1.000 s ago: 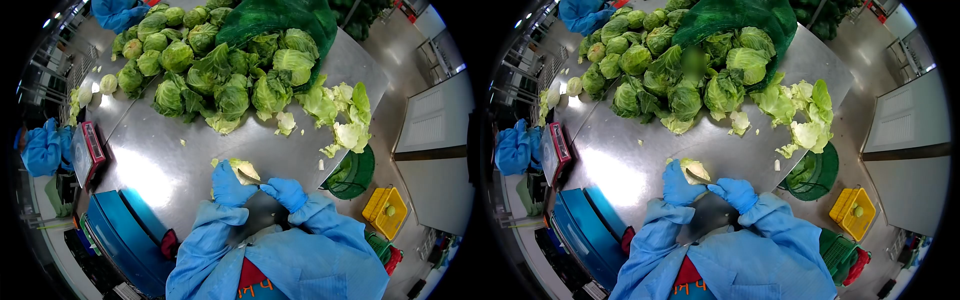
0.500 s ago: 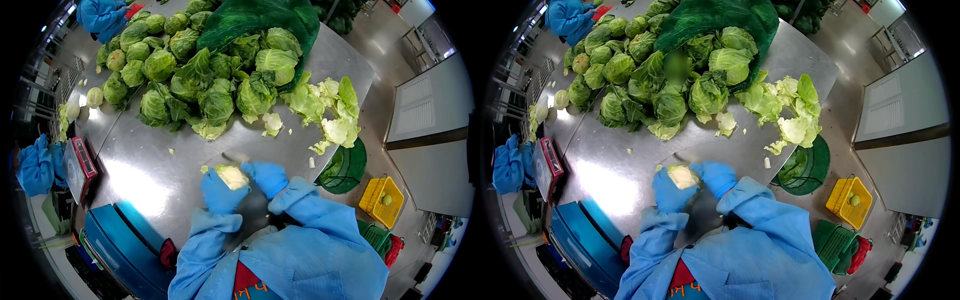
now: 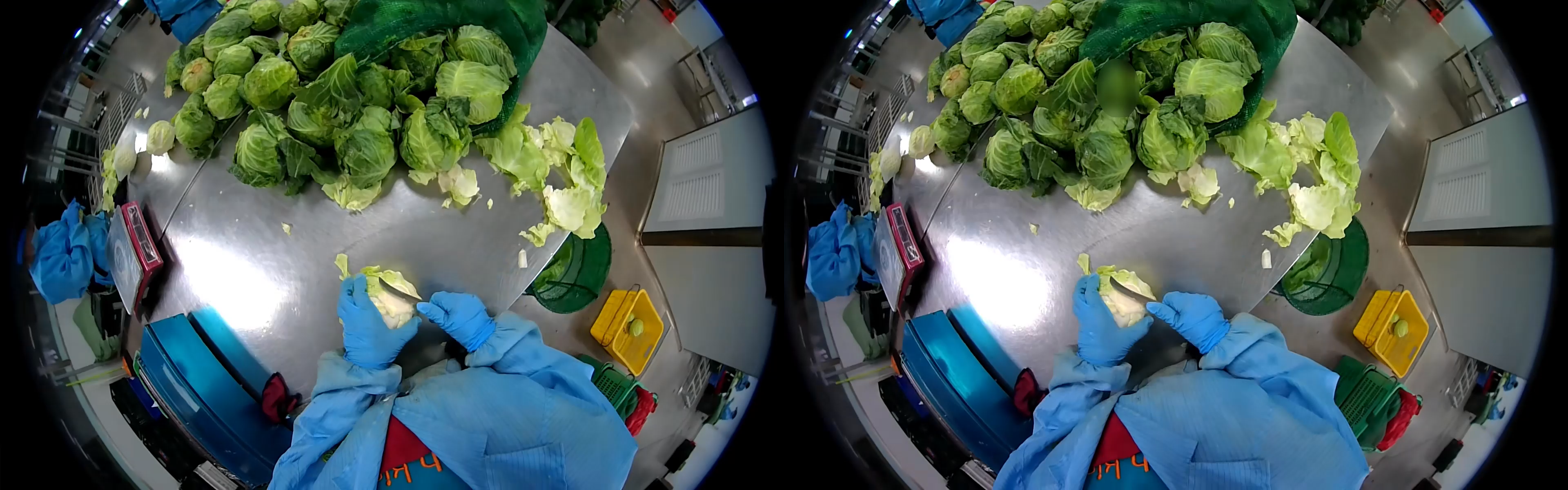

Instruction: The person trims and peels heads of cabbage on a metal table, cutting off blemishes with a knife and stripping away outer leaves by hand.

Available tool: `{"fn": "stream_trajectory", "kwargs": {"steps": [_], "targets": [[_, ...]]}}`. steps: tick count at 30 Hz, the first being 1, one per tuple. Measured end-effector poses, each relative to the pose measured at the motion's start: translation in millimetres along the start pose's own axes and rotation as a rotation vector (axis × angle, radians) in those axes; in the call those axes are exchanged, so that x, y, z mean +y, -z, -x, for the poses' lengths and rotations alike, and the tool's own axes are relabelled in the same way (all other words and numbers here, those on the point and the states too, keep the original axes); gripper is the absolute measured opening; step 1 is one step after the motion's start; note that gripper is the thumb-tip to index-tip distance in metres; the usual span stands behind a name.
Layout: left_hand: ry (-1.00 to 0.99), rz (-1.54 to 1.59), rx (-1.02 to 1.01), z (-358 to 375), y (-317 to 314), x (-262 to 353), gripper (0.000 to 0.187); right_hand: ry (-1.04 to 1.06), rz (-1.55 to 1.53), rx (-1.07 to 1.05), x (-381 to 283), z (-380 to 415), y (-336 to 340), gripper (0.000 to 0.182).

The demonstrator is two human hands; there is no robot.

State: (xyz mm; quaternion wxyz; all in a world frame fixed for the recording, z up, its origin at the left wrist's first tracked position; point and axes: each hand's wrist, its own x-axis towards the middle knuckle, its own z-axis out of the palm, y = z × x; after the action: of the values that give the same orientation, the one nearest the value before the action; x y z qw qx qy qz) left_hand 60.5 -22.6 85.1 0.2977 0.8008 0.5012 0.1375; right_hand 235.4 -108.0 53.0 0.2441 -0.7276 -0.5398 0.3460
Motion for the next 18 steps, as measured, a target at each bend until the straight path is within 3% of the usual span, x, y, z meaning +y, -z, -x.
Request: {"fn": "stream_trajectory", "kwargs": {"steps": [3, 6, 12, 18], "targets": [[-0.027, 0.002, -0.026, -2.6, 2.4, -7.3, 0.116, 0.024, -0.138, -0.07, 5.5, -9.9, -1.9, 0.051], [-0.011, -0.004, -0.07, -7.8, 5.1, -4.2, 0.117, 0.143, -0.017, -0.086, 17.3, -30.0, -1.0, 0.054], [0.094, 0.0, -0.027, -12.0, 2.0, 4.1, 0.116, 0.106, 0.023, -0.237, 19.4, -57.8, -5.8, 0.053], [0.15, 0.004, -0.001, -16.5, 0.7, 6.7, 0.112, -0.007, 0.129, -0.137, -7.3, -54.2, -2.6, 0.054]]}}
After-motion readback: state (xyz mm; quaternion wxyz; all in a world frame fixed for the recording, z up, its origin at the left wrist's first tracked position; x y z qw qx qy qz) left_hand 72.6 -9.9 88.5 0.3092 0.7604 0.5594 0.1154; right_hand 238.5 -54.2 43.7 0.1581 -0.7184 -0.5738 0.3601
